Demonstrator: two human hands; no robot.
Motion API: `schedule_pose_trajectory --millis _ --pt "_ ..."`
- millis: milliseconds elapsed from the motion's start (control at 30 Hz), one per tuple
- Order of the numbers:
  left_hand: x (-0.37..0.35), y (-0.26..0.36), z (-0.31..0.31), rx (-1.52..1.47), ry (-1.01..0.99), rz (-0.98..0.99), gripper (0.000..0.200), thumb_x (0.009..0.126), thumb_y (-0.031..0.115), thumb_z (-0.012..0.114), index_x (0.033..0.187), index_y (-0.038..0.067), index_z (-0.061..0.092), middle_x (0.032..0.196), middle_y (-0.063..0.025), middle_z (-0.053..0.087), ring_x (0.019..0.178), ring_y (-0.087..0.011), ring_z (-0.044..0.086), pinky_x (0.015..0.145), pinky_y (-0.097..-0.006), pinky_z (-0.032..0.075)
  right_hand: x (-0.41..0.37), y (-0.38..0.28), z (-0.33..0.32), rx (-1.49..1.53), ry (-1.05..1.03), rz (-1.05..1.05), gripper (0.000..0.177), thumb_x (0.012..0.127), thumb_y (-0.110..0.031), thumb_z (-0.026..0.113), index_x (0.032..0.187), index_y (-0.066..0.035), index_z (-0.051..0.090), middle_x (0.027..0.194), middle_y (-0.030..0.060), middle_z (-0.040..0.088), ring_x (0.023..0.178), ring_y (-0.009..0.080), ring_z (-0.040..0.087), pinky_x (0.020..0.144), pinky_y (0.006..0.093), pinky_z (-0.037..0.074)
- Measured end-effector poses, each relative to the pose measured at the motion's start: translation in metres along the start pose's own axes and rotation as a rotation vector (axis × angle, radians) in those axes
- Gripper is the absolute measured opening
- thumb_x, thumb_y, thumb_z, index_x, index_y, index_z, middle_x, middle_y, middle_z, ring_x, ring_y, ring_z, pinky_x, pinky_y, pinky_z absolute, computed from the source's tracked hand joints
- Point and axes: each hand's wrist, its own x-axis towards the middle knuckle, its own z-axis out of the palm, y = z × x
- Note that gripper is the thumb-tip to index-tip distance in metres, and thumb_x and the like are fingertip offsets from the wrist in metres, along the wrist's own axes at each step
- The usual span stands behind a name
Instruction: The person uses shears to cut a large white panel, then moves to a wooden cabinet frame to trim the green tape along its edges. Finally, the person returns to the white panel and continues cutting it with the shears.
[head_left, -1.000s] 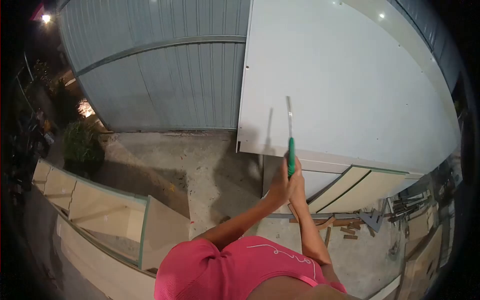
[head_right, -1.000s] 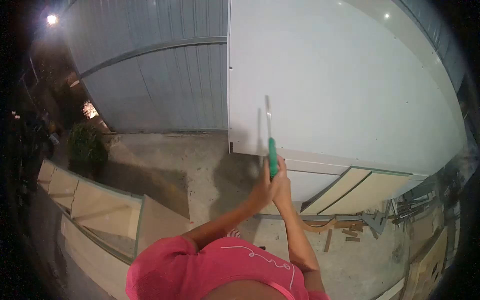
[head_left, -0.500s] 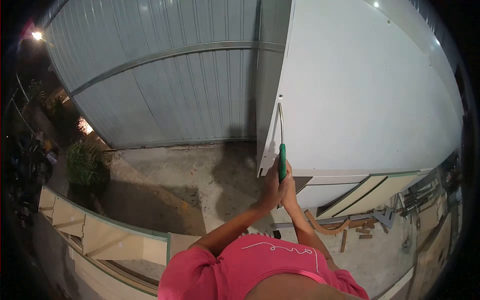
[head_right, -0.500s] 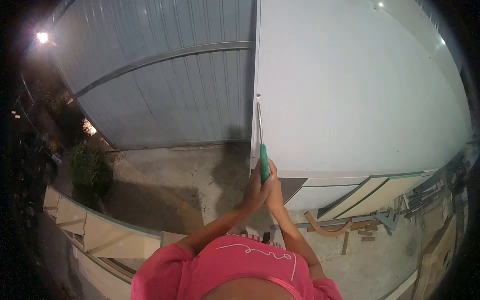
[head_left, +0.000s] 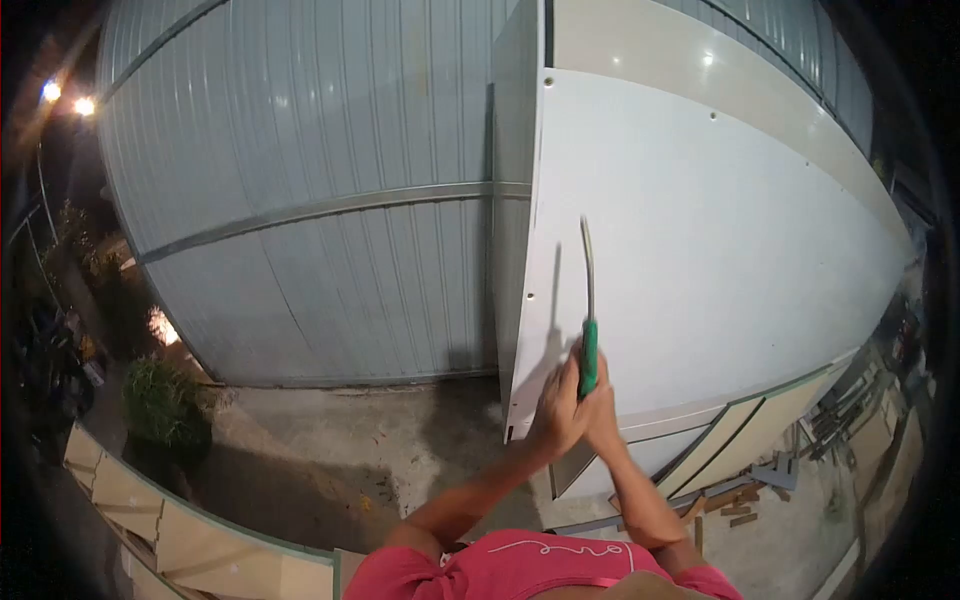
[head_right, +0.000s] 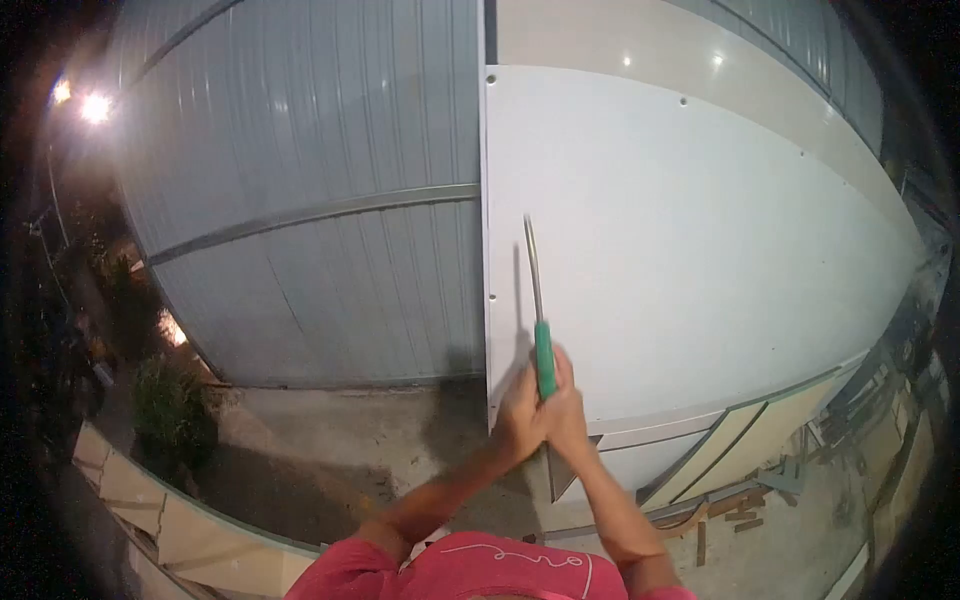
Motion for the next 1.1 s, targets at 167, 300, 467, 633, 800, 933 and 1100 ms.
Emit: schedule_pose_trajectory --millis 167,300,467,633,800,933,1100 --pt "0.092 0.031 -0.021 -0.126 0.124 0.120 0.050 0.088 0.013 0.052 0.130 -0.003 0.031 0.095 -0.0136 0.053 0.089 -0.0155 0.054 0.077 -0.0292 0.045 0.076 -0.064 -0.021 -0.095 0.111 -0.147 0.043 0.084 -0.017 0.050 0.124 -0.006 0.040 0.123 0.0185 0.046 0.096 0.0385 0.056 0.080 0.0379 0.045" --pt "0.106 0.037 -0.033 -0.133 0.070 0.064 0.048 0.092 0.017 0.048 0.131 -0.002 0.030 0.089 -0.0104 0.053 0.083 -0.0123 0.053 0.073 -0.0257 0.044 0.083 -0.073 -0.022 0.007 0.114 -0.064 0.046 0.087 -0.020 0.047 0.129 -0.008 0.034 0.110 0.0184 0.055 0.094 0.0358 0.058 0.079 0.0361 0.044" --pt "0.106 0.043 -0.037 -0.180 0.064 -0.005 0.043 0.093 0.021 0.047 0.127 -0.001 0.034 0.085 -0.0095 0.053 0.078 -0.0122 0.052 0.071 -0.0254 0.043 0.082 -0.072 -0.019 0.045 0.071 -0.050 0.048 0.089 -0.023 0.045 0.132 -0.009 0.030 0.102 0.0176 0.057 0.092 0.0324 0.058 0.080 0.0348 0.043" --pt "0.107 0.049 -0.039 -0.171 0.076 0.013 0.042 0.093 0.020 0.046 0.127 -0.001 0.034 0.086 -0.0121 0.052 0.078 -0.0123 0.051 0.071 -0.0256 0.043 0.083 -0.075 -0.017 0.092 0.085 -0.061 0.046 0.088 -0.023 0.046 0.130 -0.007 0.034 0.105 0.0159 0.056 0.094 0.0295 0.057 0.081 0.0341 0.043" --pt "0.106 0.055 -0.032 -0.040 0.132 0.095 0.059 0.086 0.018 0.056 0.131 -0.006 0.028 0.099 -0.0214 0.053 0.090 -0.0275 0.054 0.079 -0.0351 0.044 0.077 -0.062 -0.023 0.120 0.030 -0.017 0.049 0.086 -0.022 0.051 0.127 -0.002 0.036 0.107 0.0168 0.054 0.098 0.0252 0.055 0.083 0.0316 0.042" --pt "0.077 0.077 -0.015 0.169 0.119 0.238 0.080 0.074 0.015 0.067 0.136 -0.006 0.021 0.102 -0.0215 0.049 0.091 -0.0355 0.048 0.082 -0.0428 0.040 0.052 -0.029 -0.028 0.087 0.003 0.079 0.042 0.090 -0.023 0.046 0.125 -0.001 0.040 0.110 0.0103 0.052 0.100 0.0205 0.050 0.089 0.0312 0.038" --pt "0.030 0.073 0.010 0.215 0.079 0.274 0.082 0.070 0.012 0.068 0.136 -0.004 0.021 0.103 -0.0176 0.044 0.095 -0.0348 0.043 0.088 -0.0443 0.036 -0.009 0.009 -0.027 0.150 -0.077 0.171 0.042 0.087 -0.023 0.050 0.122 -0.001 0.041 0.106 0.0094 0.053 0.095 0.0196 0.051 0.084 0.0312 0.039"
